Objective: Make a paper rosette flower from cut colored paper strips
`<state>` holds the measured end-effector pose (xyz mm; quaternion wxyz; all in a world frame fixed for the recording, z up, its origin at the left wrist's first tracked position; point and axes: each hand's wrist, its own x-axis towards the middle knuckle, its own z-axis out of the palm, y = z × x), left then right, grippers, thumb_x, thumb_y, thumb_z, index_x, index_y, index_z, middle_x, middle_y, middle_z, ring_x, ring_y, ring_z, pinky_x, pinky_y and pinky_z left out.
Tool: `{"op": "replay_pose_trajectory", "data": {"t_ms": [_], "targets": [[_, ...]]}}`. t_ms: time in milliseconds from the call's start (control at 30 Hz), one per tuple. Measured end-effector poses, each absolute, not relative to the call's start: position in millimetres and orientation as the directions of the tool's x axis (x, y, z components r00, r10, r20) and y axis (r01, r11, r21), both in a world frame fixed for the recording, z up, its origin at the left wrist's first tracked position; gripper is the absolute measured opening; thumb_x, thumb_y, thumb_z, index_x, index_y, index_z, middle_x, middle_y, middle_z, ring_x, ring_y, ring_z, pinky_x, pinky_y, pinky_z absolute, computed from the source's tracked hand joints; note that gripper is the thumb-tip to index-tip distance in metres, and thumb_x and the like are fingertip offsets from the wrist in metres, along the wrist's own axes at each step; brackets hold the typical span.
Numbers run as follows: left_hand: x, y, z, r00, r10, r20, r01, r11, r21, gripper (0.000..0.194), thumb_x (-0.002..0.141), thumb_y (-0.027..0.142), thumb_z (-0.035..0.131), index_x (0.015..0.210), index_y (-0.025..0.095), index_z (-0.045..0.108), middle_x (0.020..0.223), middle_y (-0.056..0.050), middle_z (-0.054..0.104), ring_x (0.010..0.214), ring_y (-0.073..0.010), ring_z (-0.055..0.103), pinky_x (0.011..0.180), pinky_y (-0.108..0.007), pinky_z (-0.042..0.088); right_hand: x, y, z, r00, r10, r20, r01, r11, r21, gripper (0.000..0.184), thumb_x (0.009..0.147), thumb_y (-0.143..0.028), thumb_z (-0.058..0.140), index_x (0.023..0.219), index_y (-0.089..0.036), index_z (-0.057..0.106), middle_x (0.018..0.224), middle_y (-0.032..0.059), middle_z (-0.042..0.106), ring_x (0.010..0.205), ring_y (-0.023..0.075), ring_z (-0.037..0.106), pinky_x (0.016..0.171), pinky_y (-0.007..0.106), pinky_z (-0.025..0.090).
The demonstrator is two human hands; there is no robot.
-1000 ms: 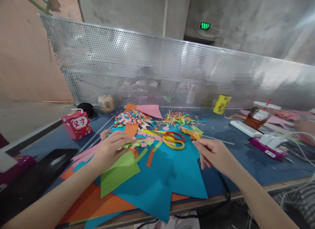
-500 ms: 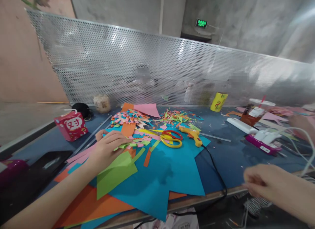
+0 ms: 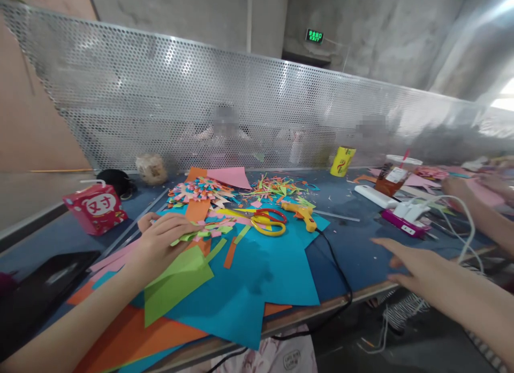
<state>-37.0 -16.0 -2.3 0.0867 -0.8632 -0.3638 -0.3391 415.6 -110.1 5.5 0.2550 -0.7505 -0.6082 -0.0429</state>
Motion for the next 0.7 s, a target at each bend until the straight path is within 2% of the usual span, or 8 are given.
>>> {"op": "replay_pose_trajectory", "data": {"t_ms": [67, 167, 267, 367, 433, 500, 633, 700], "targets": [[-37, -17, -2, 0.496, 0.573, 0.652, 0.697, -0.711, 0.093, 0.020, 0.081, 0.021, 0.046, 0.095, 0.022, 0.061, 0.091, -0.005, 0.064, 0.090, -0.0192, 0.053, 0.078, -0.035, 0.036, 400, -101, 17, 0.170, 0.975, 0.142, 0.920, -0.105, -0.377, 0.035, 0.051, -0.044, 0.061, 0.083, -0.031, 0.062, 0.063, 0.0068, 0.066, 0.052, 0.0232, 0.059, 0.054, 0.036, 0.046], [-36, -20, 1, 0.472, 0.558, 0.682, 0.709, -0.700, 0.083, 0.019, 0.081, 0.021, 0.047, 0.093, 0.023, 0.062, 0.088, -0.004, 0.065, 0.087, -0.0184, 0.054, 0.078, -0.034, 0.035, 362, -86, 28, 0.101, 0.986, 0.129, 0.956, -0.060, -0.287, 0.029, 0.069, -0.048, 0.049, 0.088, -0.028, 0.060, 0.069, 0.0048, 0.066, 0.061, 0.0211, 0.060, 0.058, 0.033, 0.044], [-36, -23, 5, 0.413, 0.521, 0.747, 0.731, -0.679, 0.069, 0.018, 0.081, 0.021, 0.048, 0.089, 0.024, 0.063, 0.086, -0.004, 0.066, 0.085, -0.0182, 0.055, 0.079, -0.035, 0.033, 317, -66, 34, 0.086, 0.995, 0.059, 0.986, -0.076, -0.146, 0.034, 0.076, -0.050, 0.039, 0.065, -0.023, 0.056, 0.064, 0.0033, 0.062, 0.059, 0.0197, 0.059, 0.052, 0.029, 0.040], [-36, -24, 7, 0.317, 0.499, 0.807, 0.756, -0.647, 0.103, 0.015, 0.078, 0.021, 0.050, 0.083, 0.024, 0.064, 0.081, -0.003, 0.066, 0.082, -0.0185, 0.057, 0.081, -0.037, 0.030, 287, -39, 35, 0.171, 0.980, 0.099, 0.984, -0.166, -0.056, 0.038, 0.079, -0.049, 0.034, 0.070, -0.020, 0.057, 0.072, 0.0065, 0.064, 0.067, 0.0222, 0.060, 0.052, 0.029, 0.040], [-36, -23, 7, 0.210, 0.521, 0.827, 0.748, -0.630, 0.207, 0.010, 0.076, 0.023, 0.053, 0.077, 0.022, 0.063, 0.077, -0.002, 0.066, 0.079, -0.0186, 0.058, 0.081, -0.036, 0.032, 282, -18, 31, 0.293, 0.952, 0.088, 0.956, -0.292, -0.022, 0.047, 0.079, -0.054, 0.030, 0.082, -0.017, 0.060, 0.084, 0.0123, 0.064, 0.077, 0.0274, 0.060, 0.057, 0.033, 0.042], [-36, -21, 7, 0.074, 0.595, 0.801, 0.688, -0.611, 0.390, 0.008, 0.072, 0.027, 0.057, 0.073, 0.020, 0.062, 0.075, -0.002, 0.065, 0.076, -0.0177, 0.058, 0.076, -0.033, 0.036, 286, 3, 22, 0.411, 0.911, 0.020, 0.911, -0.410, -0.038, 0.061, 0.076, -0.062, 0.027, 0.095, -0.014, 0.060, 0.099, 0.0177, 0.061, 0.089, 0.0321, 0.058, 0.066, 0.039, 0.043], [-34, -17, 6, -0.124, 0.836, 0.534, 0.319, -0.476, 0.819, 0.017, 0.066, 0.033, 0.062, 0.067, 0.017, 0.060, 0.061, 0.001, 0.059, 0.058, -0.0133, 0.053, 0.057, -0.025, 0.040, 304, 33, 0, 0.415, 0.905, -0.095, 0.903, -0.423, -0.077, 0.075, 0.068, -0.072, 0.026, 0.108, -0.017, 0.057, 0.108, 0.0162, 0.059, 0.099, 0.0340, 0.053, 0.076, 0.045, 0.042], [-32, -15, 7, -0.151, 0.906, 0.394, 0.111, -0.381, 0.918, 0.020, 0.063, 0.035, 0.065, 0.063, 0.016, 0.059, 0.055, 0.003, 0.055, 0.053, -0.0108, 0.050, 0.054, -0.024, 0.040, 311, 39, -7, 0.382, 0.918, -0.103, 0.917, -0.391, -0.080, 0.072, 0.067, -0.072, 0.032, 0.109, -0.019, 0.057, 0.107, 0.0152, 0.059, 0.099, 0.0339, 0.053, 0.075, 0.045, 0.042]]}}
